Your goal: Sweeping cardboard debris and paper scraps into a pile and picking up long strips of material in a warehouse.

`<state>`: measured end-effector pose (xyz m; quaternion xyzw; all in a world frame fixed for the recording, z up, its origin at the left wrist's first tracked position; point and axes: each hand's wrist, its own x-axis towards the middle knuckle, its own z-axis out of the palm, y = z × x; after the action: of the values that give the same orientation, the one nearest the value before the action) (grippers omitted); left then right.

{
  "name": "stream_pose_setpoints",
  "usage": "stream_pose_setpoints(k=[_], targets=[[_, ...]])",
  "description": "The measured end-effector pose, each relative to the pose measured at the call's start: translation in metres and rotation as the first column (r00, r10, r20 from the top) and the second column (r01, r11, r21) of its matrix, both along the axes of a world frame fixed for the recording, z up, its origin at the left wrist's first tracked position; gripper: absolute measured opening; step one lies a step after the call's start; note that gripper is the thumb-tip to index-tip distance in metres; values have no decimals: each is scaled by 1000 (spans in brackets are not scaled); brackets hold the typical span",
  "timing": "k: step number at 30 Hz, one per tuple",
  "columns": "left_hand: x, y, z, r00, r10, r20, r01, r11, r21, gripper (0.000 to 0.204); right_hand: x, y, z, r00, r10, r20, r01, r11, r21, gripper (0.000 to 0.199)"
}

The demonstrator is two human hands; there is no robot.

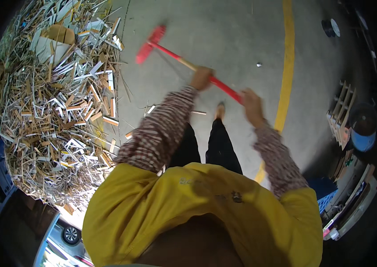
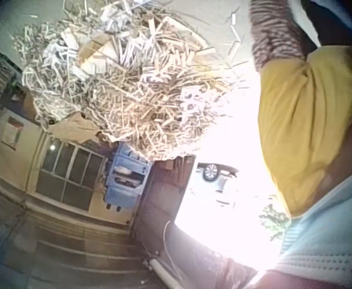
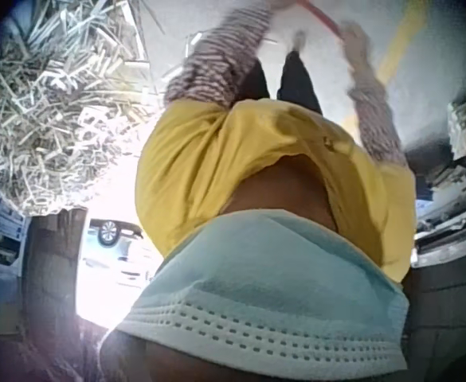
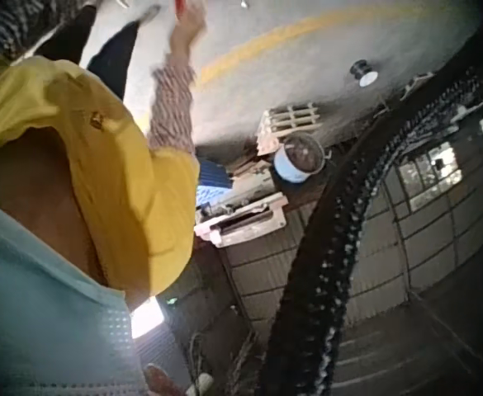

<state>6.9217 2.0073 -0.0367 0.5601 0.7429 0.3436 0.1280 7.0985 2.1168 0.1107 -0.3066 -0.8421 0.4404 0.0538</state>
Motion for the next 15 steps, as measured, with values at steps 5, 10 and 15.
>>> stream_pose_setpoints(k=[5,10,15], targets=[[-103,-76,-20,786,377,-489,-545,796,-262,26,-105,-45,-72,942,284,-179,-302,949,-85,23],[13,-16,12,879,393,-269,-432,896,-101,8,-18,66,6,875,469,119,-437,872,-218,35],[175,95,44,886,456,81,-452,890,-57,15,62,164,105,546,668,505,-771,637,-8,32]])
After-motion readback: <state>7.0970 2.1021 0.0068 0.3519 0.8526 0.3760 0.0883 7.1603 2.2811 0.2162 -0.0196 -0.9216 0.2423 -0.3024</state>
